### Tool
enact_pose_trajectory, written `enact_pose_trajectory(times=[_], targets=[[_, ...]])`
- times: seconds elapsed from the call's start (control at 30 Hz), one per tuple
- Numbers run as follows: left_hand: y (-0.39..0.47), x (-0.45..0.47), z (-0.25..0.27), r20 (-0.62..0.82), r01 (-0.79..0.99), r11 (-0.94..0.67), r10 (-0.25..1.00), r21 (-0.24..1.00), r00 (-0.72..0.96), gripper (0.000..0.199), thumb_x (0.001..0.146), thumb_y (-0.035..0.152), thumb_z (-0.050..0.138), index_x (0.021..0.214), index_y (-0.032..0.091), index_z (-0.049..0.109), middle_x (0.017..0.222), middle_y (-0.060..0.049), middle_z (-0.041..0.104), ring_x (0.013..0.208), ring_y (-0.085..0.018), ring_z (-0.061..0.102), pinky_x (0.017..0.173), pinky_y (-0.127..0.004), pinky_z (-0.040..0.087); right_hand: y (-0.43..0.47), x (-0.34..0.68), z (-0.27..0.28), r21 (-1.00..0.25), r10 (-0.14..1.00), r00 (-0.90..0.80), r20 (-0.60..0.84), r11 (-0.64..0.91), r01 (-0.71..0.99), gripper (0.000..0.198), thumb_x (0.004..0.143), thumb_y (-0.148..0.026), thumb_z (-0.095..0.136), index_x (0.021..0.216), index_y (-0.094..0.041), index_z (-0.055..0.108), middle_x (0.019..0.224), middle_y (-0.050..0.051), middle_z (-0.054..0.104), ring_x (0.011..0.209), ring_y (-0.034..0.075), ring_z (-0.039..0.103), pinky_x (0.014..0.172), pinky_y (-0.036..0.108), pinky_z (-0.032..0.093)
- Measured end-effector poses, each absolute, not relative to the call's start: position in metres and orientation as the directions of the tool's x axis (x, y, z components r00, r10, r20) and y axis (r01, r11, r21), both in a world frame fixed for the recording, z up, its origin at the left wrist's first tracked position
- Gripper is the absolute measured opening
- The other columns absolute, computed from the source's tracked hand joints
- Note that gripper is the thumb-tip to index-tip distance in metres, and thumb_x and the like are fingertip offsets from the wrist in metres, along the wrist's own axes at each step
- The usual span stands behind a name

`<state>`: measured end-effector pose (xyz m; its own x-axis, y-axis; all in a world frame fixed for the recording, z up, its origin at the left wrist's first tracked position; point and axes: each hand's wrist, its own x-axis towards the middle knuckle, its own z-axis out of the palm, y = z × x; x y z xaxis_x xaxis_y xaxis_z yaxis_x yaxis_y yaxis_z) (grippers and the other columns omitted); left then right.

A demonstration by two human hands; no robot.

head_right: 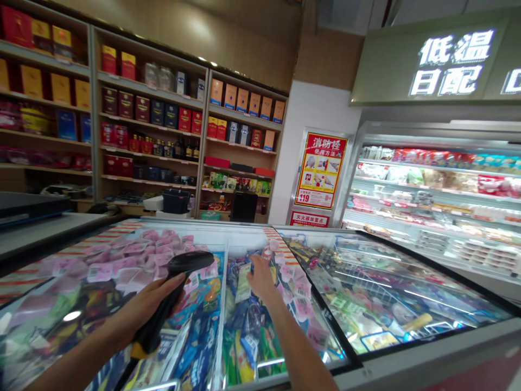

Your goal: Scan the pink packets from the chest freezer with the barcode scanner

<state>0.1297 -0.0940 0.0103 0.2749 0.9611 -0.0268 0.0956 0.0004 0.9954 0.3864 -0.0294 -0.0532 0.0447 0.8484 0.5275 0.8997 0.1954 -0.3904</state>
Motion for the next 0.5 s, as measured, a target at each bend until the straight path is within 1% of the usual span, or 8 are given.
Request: enact_pose_trajectory(times=[0.03,0.1,0.2,0.27,0.33,0.4,0.43,0.5], targets=[[-0.094,0.132,0.009,-0.027,0.102,-0.003,0.957,0.995,0.289,0.044,0.062,0.060,0.050,0.052,0.017,0.049,0.041,0.003,0.049,0.041,-0.009,0.041,0.045,-0.021,0.030,-0.043,0.403,-0.051,-0.376,0.853,0.032,0.521,0.196,0.905,0.051,0.062,-0.008,0.047,0.112,-0.015,0.052,0.118,0.010,0.053,0.113,0.022,0.043,0.098,0.036,0.029],[-0.095,0.137,0.006,-0.029,0.101,-0.003,0.947,0.995,0.318,0.045,0.063,0.060,0.049,0.053,0.017,0.050,0.042,0.003,0.049,0.041,-0.009,0.042,0.045,-0.022,0.031,-0.070,0.430,-0.049,-0.305,0.890,-0.013,0.456,0.170,0.937,0.053,0.061,-0.011,0.049,0.113,-0.015,0.052,0.118,0.011,0.053,0.112,0.022,0.044,0.097,0.036,0.029],[-0.099,0.144,0.004,-0.025,0.089,-0.006,0.937,0.996,0.349,0.044,0.062,0.060,0.049,0.055,0.017,0.050,0.044,0.004,0.049,0.042,-0.009,0.042,0.045,-0.022,0.032,-0.100,0.454,-0.052,-0.224,0.956,-0.027,0.294,0.096,0.970,0.062,0.056,-0.016,0.055,0.118,-0.013,0.049,0.116,0.014,0.054,0.109,0.026,0.047,0.092,0.038,0.032],[-0.102,0.149,0.004,-0.030,0.098,-0.006,0.932,0.995,0.361,0.043,0.062,0.059,0.050,0.054,0.017,0.049,0.044,0.004,0.048,0.042,-0.009,0.042,0.045,-0.022,0.032,-0.107,0.459,-0.055,-0.172,0.973,-0.007,0.231,0.048,0.984,0.065,0.053,-0.015,0.059,0.118,-0.017,0.049,0.111,0.013,0.058,0.105,0.028,0.050,0.088,0.041,0.033],[-0.105,0.152,0.004,-0.034,0.116,-0.010,0.928,0.993,0.371,0.043,0.063,0.059,0.050,0.053,0.017,0.050,0.044,0.004,0.049,0.042,-0.009,0.043,0.046,-0.022,0.032,-0.104,0.457,-0.058,-0.137,0.969,0.019,0.245,0.016,0.990,0.058,0.055,-0.013,0.059,0.112,-0.021,0.054,0.104,0.010,0.062,0.100,0.028,0.053,0.085,0.040,0.034],[-0.108,0.155,0.005,-0.033,0.128,-0.018,0.922,0.992,0.385,0.044,0.065,0.059,0.048,0.052,0.017,0.050,0.042,0.004,0.048,0.041,-0.009,0.043,0.046,-0.021,0.032,-0.094,0.453,-0.061,-0.143,0.951,0.045,0.305,-0.001,0.990,0.049,0.059,-0.014,0.057,0.108,-0.022,0.056,0.097,0.008,0.065,0.095,0.025,0.056,0.082,0.037,0.036],[-0.109,0.157,0.006,-0.036,0.128,-0.015,0.920,0.992,0.390,0.044,0.065,0.059,0.048,0.052,0.017,0.049,0.041,0.003,0.049,0.041,-0.009,0.042,0.046,-0.021,0.032,-0.087,0.450,-0.062,-0.169,0.936,0.062,0.347,-0.003,0.986,0.048,0.061,-0.014,0.056,0.109,-0.022,0.055,0.097,0.008,0.065,0.094,0.024,0.057,0.081,0.035,0.037],[-0.112,0.159,0.008,-0.046,0.109,0.003,0.918,0.994,0.394,0.042,0.064,0.058,0.050,0.052,0.017,0.048,0.041,0.004,0.049,0.040,-0.009,0.042,0.045,-0.021,0.032,-0.075,0.445,-0.063,-0.252,0.888,0.100,0.448,0.018,0.968,0.054,0.063,-0.013,0.054,0.116,-0.021,0.049,0.102,0.008,0.063,0.094,0.022,0.056,0.080,0.031,0.038]])
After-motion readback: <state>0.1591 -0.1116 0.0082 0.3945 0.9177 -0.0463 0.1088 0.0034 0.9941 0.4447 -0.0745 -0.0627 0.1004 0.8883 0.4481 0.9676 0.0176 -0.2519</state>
